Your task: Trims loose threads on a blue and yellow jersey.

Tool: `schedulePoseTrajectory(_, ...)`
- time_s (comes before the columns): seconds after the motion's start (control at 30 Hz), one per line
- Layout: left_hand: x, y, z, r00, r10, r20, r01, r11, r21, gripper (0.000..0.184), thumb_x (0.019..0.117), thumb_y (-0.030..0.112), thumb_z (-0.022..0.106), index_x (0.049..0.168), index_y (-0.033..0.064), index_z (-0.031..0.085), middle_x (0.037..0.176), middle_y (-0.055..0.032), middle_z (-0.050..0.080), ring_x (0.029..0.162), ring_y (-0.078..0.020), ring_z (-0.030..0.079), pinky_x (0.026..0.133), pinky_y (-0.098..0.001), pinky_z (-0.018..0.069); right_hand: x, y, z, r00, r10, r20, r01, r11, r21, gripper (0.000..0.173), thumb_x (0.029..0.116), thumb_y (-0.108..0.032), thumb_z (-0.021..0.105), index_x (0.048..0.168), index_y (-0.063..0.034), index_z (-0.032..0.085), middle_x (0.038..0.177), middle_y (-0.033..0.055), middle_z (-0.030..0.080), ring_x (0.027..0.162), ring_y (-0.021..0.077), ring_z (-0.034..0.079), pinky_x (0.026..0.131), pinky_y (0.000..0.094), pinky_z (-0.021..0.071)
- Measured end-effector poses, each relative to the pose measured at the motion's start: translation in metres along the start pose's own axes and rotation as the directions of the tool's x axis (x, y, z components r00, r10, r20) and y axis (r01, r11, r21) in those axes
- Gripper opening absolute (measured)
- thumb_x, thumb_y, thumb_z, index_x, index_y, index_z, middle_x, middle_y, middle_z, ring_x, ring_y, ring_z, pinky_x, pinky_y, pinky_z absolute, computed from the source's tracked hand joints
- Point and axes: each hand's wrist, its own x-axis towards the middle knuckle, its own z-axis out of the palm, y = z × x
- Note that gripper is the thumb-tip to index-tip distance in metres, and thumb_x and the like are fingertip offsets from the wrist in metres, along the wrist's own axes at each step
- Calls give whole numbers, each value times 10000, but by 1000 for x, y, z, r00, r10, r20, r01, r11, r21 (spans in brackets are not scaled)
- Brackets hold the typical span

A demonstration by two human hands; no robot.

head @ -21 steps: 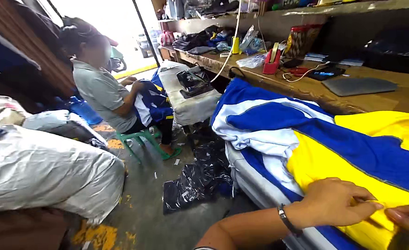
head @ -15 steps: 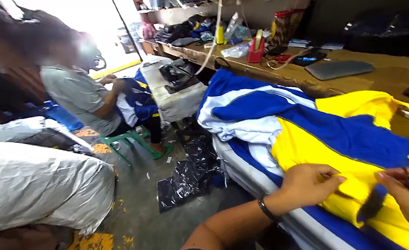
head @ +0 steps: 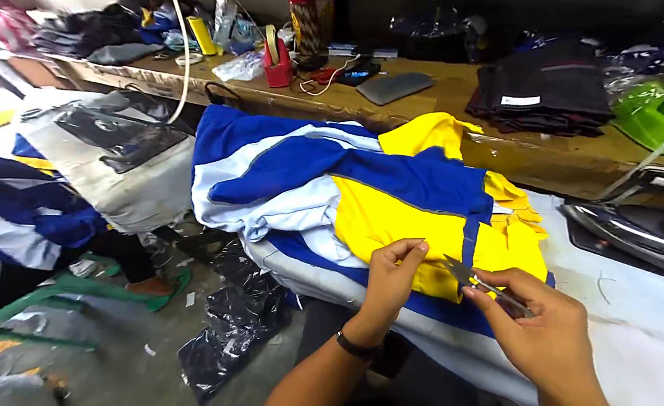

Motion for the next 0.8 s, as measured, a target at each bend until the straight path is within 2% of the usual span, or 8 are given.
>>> schedulePoseTrajectory(0.2,-3,1,5,1000,14,-19,-15,999,-38,170,984,24,588,983,-28,750,803,22,695,662,31,561,617,-151,458,-2,6,8,998,17,-55,-20,999,-42,264,919,-282,694,992,-39,763,883,5,714,652,-71,550,558,83,433)
schedulePoseTrajectory(0.33,-5,2,7,1000,-4,-5,3,998,-63,177,990,24,584,971,-22,753,799,22,693,657,31,552,611,-147,445,0,7,11,994,-21,-104,21,1000,-5,270,910,-251,712,1005,-3,758,875,17,702,670,-72,549,569,70,431)
schedulePoseTrajectory(0.6,-9,2,8,1000,-1,25,4,995,-99,183,985,14,579,969,-20,758,834,19,710,685,39,560,630,-142,445,2,7,16,984,-110,-142,99,992,-80,258,921,-218,698,992,22,762,864,60,704,707,-46,577,616,71,448)
schedulePoseTrajectory(0.8,-10,5,9,998,-53,40,59,987,-150,203,983,3,567,917,2,759,766,48,675,648,38,535,612,-138,430,1,8,15,981,-117,-158,105,991,-79,240,935,-209,688,972,14,766,868,61,712,707,-57,578,613,60,440)
